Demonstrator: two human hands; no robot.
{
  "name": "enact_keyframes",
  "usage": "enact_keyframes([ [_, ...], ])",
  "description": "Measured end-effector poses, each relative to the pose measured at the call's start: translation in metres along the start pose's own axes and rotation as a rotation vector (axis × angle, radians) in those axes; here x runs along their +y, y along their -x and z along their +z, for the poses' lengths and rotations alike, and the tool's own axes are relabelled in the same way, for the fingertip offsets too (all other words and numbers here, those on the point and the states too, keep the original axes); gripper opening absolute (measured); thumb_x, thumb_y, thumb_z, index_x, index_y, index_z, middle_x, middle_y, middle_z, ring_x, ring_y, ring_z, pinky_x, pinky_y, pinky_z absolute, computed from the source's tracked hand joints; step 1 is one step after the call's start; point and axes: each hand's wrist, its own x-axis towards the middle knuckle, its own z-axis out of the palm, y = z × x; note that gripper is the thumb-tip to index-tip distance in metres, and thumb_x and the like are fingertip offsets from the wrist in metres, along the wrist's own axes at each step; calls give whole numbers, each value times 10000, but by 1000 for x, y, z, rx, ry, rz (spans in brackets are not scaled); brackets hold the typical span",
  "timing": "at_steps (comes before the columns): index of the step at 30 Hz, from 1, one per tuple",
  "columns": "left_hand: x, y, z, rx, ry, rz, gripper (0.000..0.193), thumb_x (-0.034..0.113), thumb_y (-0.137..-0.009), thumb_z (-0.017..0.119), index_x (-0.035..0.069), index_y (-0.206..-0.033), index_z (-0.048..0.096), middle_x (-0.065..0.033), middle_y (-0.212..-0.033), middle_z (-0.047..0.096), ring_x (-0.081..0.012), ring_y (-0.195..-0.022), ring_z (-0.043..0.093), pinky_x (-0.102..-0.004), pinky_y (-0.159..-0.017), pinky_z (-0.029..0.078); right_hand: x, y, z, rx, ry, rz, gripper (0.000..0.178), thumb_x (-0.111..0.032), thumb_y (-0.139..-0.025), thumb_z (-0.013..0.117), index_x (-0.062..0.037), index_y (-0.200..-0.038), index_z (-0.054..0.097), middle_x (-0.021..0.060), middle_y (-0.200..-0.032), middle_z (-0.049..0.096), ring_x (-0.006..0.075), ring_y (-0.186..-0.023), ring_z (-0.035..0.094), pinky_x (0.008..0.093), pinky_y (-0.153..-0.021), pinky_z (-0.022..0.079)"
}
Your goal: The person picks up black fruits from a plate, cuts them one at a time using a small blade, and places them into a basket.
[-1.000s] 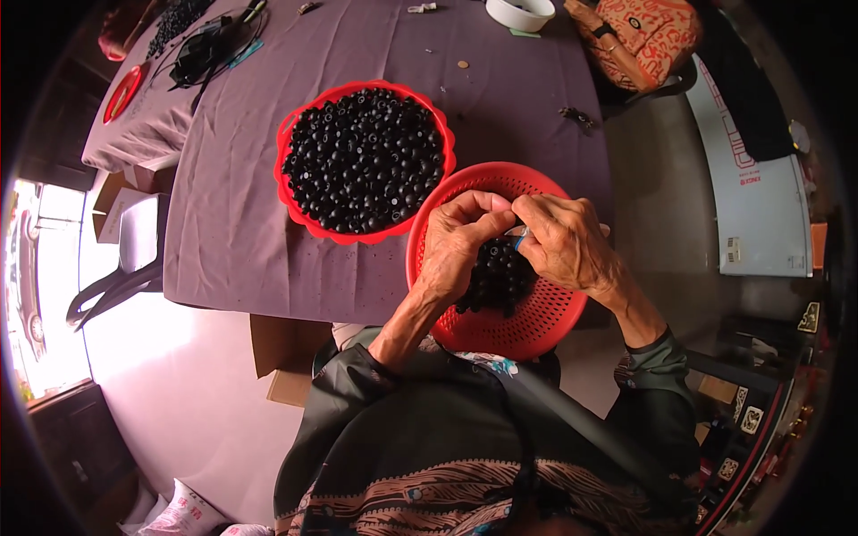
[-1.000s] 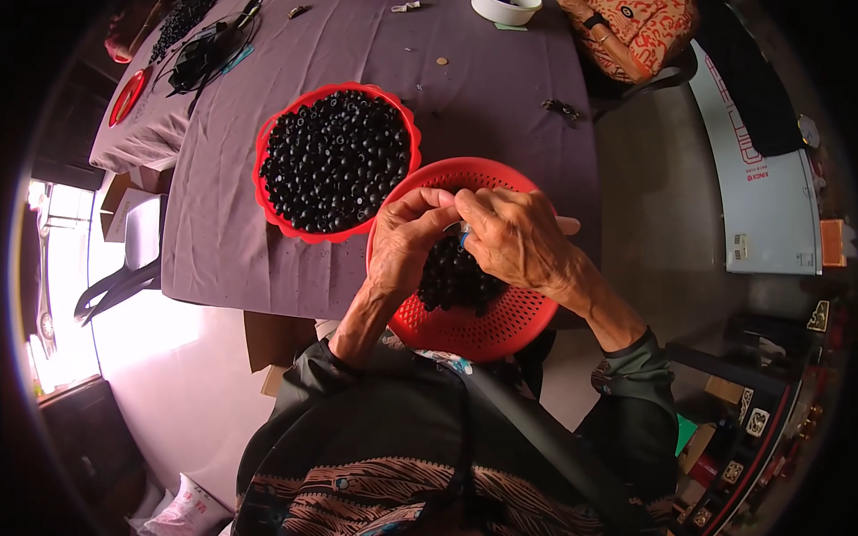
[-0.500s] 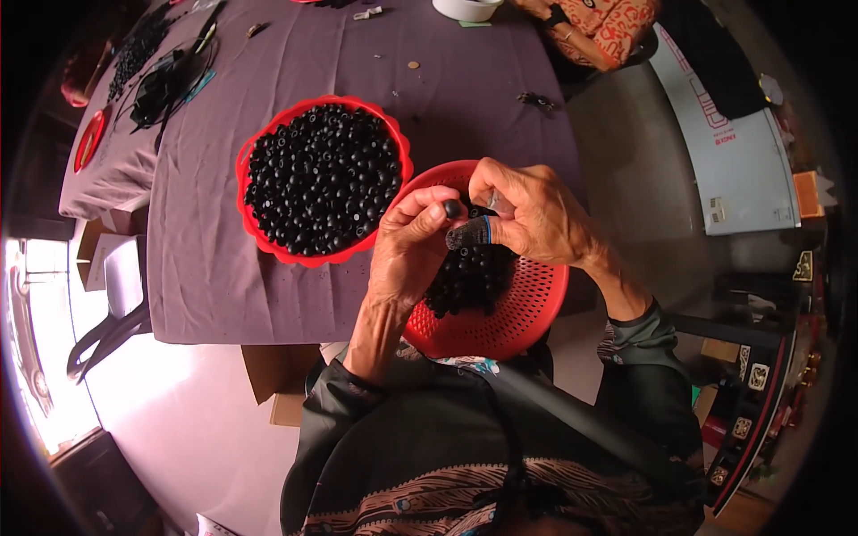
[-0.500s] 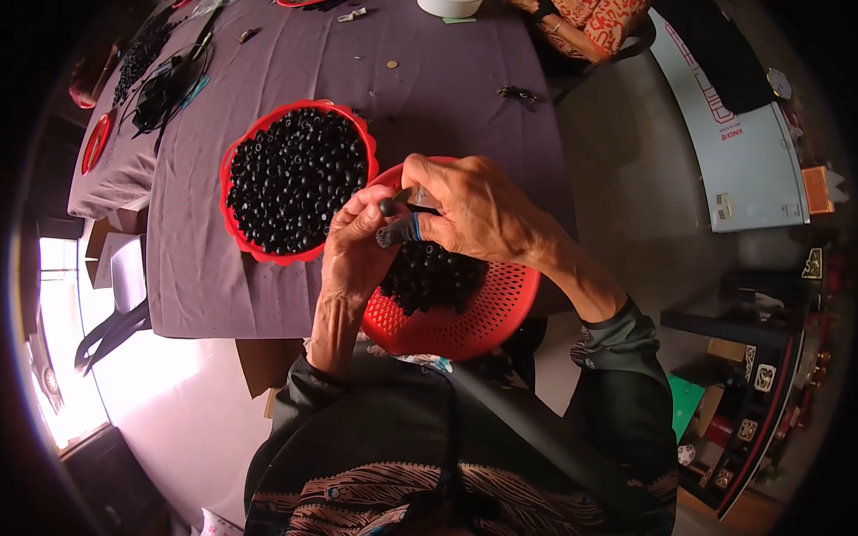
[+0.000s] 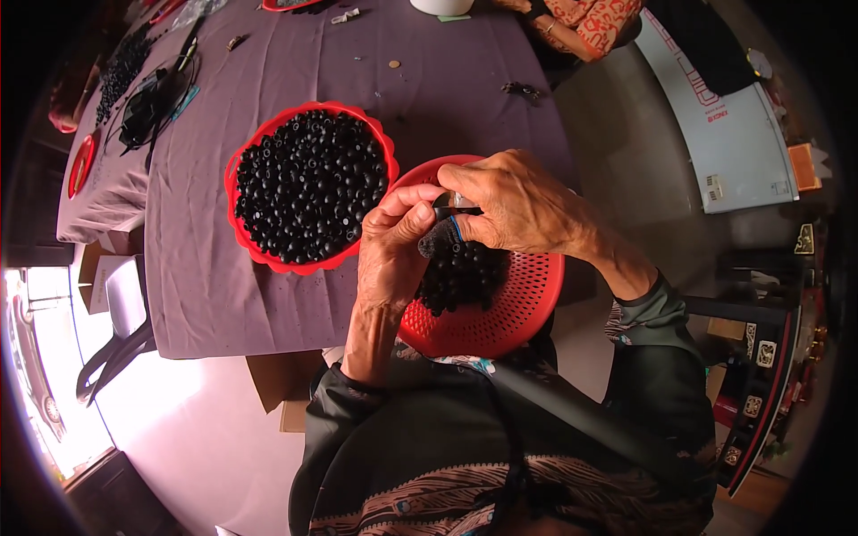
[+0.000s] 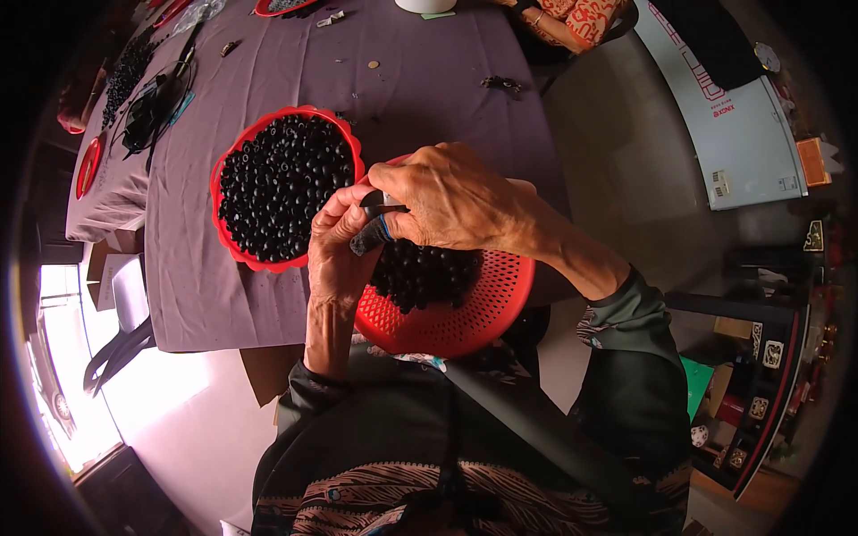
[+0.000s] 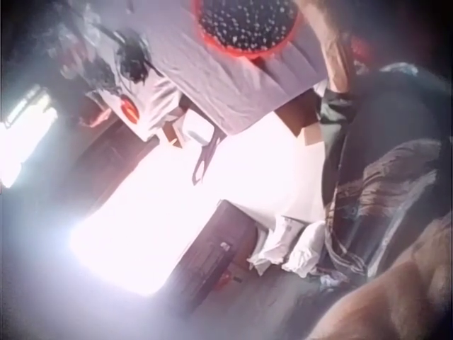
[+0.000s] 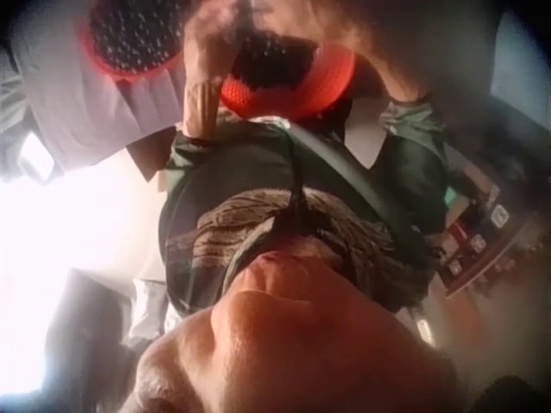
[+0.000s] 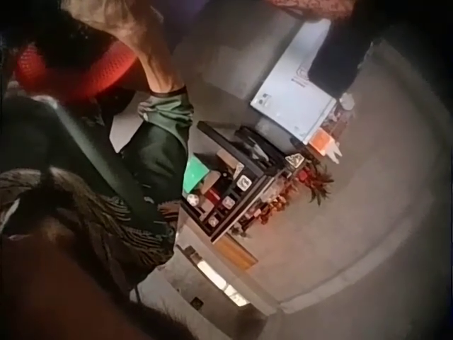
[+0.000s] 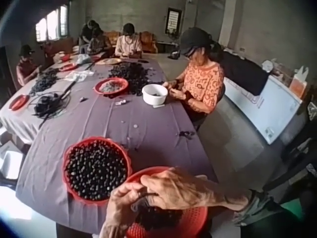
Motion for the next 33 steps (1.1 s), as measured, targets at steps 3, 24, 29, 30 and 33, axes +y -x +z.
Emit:
enact_keyframes([
  [3,1,0,0,7,-18,2,182,72,-820,589,-29,-971,585,-116,-919,631,-167,-820,606,-281,-765,493,0,1,1,15,35,-21,306,-141,-668,689,-18,-749,421,145,-667,535,366,-643,533,411,-546,397],
  [24,0,0,6,50,-35,28,179,62,-820,584,-43,-965,583,-135,-893,632,-177,-782,615,-277,-731,509,2,4,1,72,80,-27,299,-205,-727,659,-28,-738,419,118,-666,544,334,-621,553,386,-538,420],
  [29,0,1,4,49,-43,23,180,69,-822,586,-40,-964,584,-129,-896,630,-177,-804,612,-284,-742,507,4,4,7,23,80,-4,281,-178,-710,666,-20,-736,436,115,-676,554,325,-634,562,387,-540,422],
  [30,-1,1,3,54,-45,30,180,69,-822,586,-40,-964,584,-129,-896,630,-177,-804,612,-284,-742,507,4,4,7,20,76,-11,281,-178,-710,666,-20,-736,436,115,-676,554,325,-634,562,387,-540,422],
  [33,-4,2,-1,80,-80,-9,170,72,-820,597,-22,-961,597,-89,-895,628,-145,-799,595,-261,-738,491,4,9,7,22,109,3,253,-150,-701,662,-19,-734,448,117,-664,550,327,-627,561,393,-541,417],
])
